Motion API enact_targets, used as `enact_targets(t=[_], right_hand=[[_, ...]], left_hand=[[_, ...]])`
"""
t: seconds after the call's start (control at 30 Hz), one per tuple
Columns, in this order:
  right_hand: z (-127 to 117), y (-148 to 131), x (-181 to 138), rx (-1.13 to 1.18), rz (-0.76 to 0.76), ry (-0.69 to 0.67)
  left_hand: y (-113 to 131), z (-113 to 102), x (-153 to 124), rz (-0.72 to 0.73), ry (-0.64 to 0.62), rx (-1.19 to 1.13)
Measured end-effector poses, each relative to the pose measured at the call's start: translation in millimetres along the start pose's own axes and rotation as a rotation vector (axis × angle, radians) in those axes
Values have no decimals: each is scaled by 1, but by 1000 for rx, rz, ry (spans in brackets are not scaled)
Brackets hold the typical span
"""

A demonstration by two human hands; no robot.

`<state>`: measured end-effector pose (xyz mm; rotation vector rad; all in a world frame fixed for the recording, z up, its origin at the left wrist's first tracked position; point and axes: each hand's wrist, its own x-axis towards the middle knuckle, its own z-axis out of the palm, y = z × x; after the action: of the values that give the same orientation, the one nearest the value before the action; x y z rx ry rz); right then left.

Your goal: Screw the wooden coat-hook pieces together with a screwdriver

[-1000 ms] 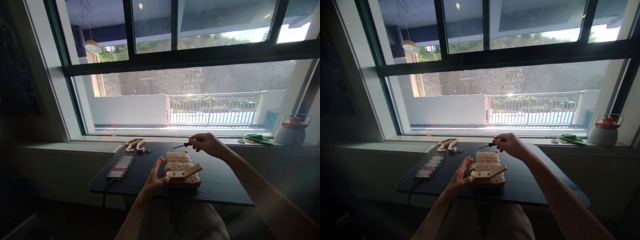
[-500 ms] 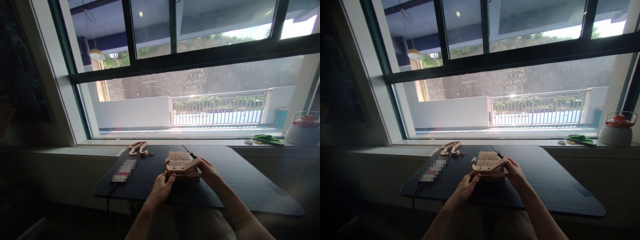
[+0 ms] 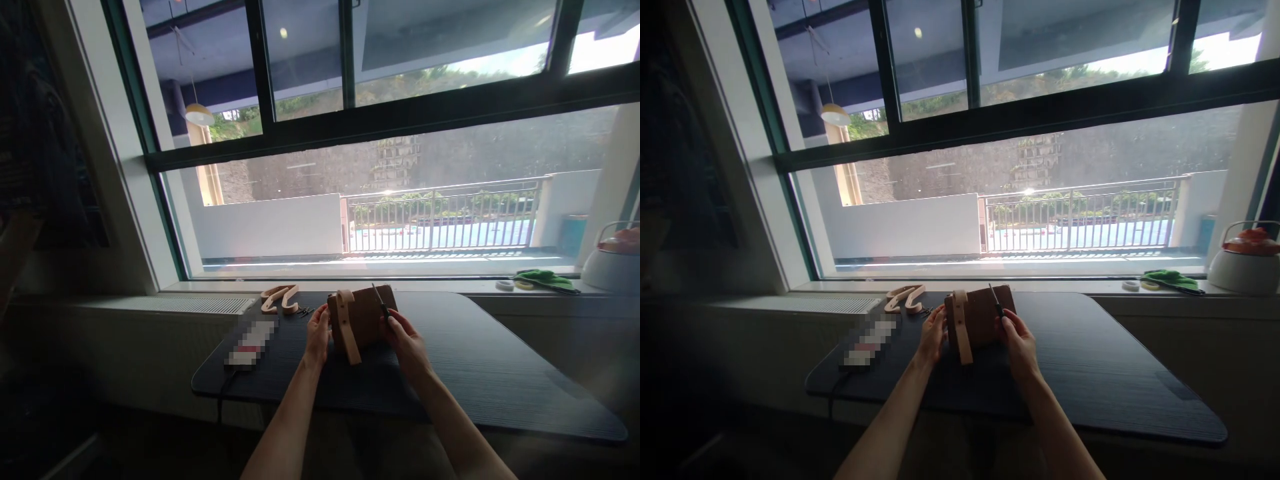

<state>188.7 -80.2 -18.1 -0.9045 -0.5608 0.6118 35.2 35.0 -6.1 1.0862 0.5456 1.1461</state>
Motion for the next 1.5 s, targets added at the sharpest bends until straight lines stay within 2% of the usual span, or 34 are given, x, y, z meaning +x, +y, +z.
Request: enact_targets(t=[0.2, 0.37, 0.53, 0.67, 0.83, 0.93, 1.03, 1.23, 1.5], right_hand=[[5, 8, -8, -164, -23, -48], [3, 10, -7, -226, -46, -132], [6, 8, -11, -271, -57, -186], [7, 4, -14, -398, -166, -103], [7, 0, -27, -655, -415, -16], [11, -2, -37, -730, -638, -79], [16, -4, -44, -762, -800, -162], [19, -6, -48, -774, -895, -201], [15, -4, -48, -766, -886, -154]], left_hand=[[-14, -1, -6, 20, -63, 93], [-5, 6, -22, -48, -246, 26], [2, 12, -33, -13, -375, -17], [1, 8, -27, 125, -288, 24], [-2, -3, -16, 276, -95, 135], [-5, -6, -13, 306, -13, 175], [-6, -4, -13, 292, -15, 177], [-5, 2, -17, 336, -79, 186], [-5, 2, -20, 294, -115, 170]])
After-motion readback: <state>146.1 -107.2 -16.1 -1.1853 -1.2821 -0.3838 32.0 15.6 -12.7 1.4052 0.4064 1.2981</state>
